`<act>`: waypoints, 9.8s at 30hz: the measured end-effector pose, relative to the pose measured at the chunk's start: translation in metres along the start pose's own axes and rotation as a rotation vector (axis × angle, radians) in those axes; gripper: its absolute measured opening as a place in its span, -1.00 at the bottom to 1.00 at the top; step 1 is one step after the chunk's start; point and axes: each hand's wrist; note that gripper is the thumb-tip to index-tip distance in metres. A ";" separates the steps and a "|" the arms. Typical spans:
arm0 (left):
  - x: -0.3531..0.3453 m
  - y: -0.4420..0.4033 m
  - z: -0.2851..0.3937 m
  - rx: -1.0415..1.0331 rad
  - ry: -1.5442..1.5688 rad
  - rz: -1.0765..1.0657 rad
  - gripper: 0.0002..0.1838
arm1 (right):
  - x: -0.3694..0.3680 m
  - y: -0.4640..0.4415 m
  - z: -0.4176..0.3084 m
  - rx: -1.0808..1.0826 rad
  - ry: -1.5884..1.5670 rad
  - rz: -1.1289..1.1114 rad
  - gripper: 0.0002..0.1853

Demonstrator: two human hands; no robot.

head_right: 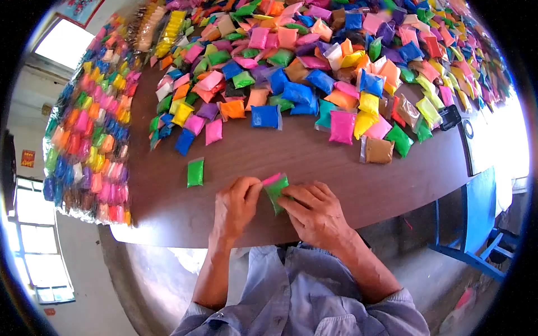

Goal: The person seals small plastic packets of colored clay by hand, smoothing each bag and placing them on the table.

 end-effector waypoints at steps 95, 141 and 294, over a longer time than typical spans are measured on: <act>0.051 0.049 -0.059 0.265 0.114 0.417 -0.90 | 0.017 0.007 -0.011 -0.142 0.218 -0.128 -0.55; 0.078 0.069 -0.132 0.584 0.451 0.656 -0.85 | -0.132 -0.119 -0.027 0.133 0.227 -0.117 -0.63; -0.012 0.016 0.006 0.282 0.617 0.202 -0.66 | -0.030 -0.063 0.021 -0.525 -0.809 -0.149 -0.76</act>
Point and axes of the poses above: each hand's wrist, its own y-axis away from the middle knuckle, its own x-axis out of the back of the hand, z = x × y, and after that the axes turned 1 degree about -y, right-handed
